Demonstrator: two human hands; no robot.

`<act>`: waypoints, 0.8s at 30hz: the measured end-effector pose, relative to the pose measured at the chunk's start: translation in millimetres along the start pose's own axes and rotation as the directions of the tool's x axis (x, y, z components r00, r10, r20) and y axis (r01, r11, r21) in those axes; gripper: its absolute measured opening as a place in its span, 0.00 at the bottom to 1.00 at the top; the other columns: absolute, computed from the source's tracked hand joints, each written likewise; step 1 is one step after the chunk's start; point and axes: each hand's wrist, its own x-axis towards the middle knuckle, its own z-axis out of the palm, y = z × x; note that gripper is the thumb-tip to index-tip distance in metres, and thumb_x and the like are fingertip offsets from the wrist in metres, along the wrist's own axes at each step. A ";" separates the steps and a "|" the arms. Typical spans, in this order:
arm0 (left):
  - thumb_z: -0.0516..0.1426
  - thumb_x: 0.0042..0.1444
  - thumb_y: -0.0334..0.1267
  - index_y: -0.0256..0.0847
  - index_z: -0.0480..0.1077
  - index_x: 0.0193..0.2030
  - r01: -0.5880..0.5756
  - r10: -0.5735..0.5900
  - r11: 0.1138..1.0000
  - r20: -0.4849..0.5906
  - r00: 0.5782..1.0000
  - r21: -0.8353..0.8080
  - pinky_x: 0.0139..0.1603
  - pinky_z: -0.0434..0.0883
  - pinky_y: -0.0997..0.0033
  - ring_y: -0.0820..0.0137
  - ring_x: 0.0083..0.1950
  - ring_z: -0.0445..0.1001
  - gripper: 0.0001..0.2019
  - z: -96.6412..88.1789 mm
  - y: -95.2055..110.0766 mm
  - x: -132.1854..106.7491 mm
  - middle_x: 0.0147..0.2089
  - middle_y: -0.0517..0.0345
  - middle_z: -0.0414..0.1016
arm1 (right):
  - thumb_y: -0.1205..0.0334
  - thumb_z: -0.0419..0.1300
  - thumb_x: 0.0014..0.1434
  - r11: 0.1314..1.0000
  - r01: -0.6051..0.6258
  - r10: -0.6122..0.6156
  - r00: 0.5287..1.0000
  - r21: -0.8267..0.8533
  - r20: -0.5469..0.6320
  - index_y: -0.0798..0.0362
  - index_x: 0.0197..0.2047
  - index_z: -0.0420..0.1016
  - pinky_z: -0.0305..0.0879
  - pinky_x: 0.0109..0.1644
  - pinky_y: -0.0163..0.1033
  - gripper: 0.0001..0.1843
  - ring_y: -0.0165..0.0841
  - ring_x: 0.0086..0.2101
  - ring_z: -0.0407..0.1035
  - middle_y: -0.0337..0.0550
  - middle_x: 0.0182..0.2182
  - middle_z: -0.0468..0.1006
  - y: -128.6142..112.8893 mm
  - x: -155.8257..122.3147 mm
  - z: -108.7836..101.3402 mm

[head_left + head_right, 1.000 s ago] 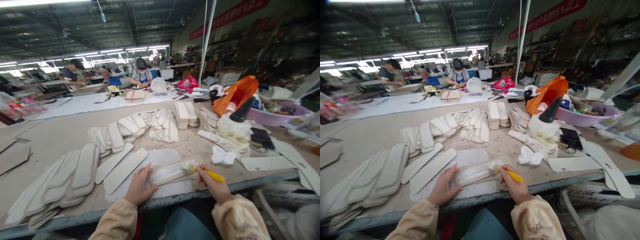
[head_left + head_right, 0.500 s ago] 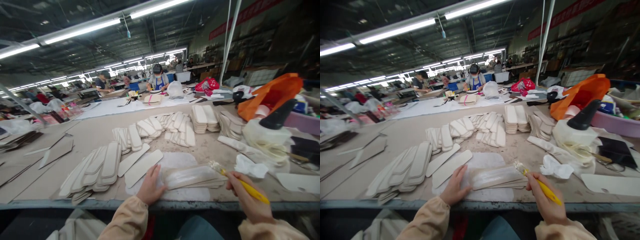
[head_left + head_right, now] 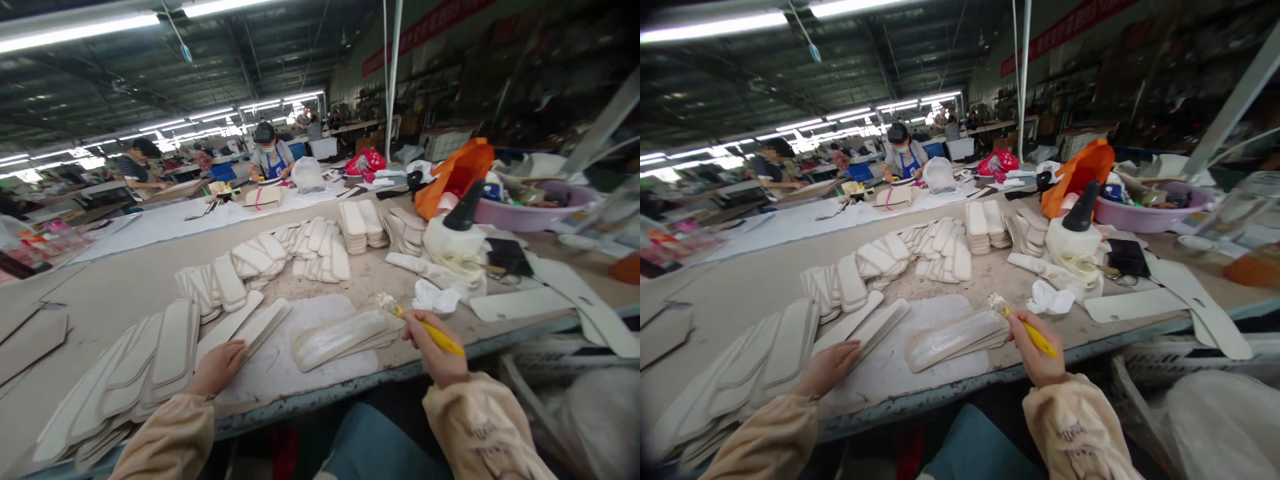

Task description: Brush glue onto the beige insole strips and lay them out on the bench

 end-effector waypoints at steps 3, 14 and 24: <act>0.46 0.58 0.48 0.44 0.72 0.37 0.087 -0.087 0.996 -0.159 0.983 -0.009 0.40 0.72 0.68 0.64 0.39 0.77 0.16 -20.9 7.5 0.0 0.38 0.56 0.79 | 0.46 0.57 0.56 0.998 0.021 -0.018 0.999 0.062 -0.046 0.53 0.37 0.71 0.64 0.27 0.34 0.18 0.29 0.21 0.64 0.40 0.24 0.74 4.6 2.8 1.3; 0.45 0.61 0.46 0.45 0.68 0.32 -0.133 0.208 0.892 0.130 0.969 -0.432 0.32 0.66 0.75 0.72 0.31 0.70 0.15 -37.3 156.2 18.3 0.28 0.65 0.72 | 0.46 0.60 0.53 0.929 -0.098 0.039 0.985 0.357 0.169 0.48 0.42 0.58 0.70 0.41 0.42 0.21 0.40 0.44 0.71 0.52 0.50 0.72 9.6 -2.5 19.4; 0.48 0.59 0.44 0.42 0.71 0.33 0.034 0.099 0.822 0.201 0.974 -0.568 0.36 0.63 0.73 0.71 0.34 0.69 0.14 -5.7 168.9 45.9 0.30 0.64 0.71 | 0.51 0.65 0.50 0.862 -0.218 0.165 0.974 0.458 0.154 0.49 0.34 0.59 0.72 0.31 0.38 0.19 0.32 0.29 0.72 0.39 0.32 0.74 11.6 2.9 20.6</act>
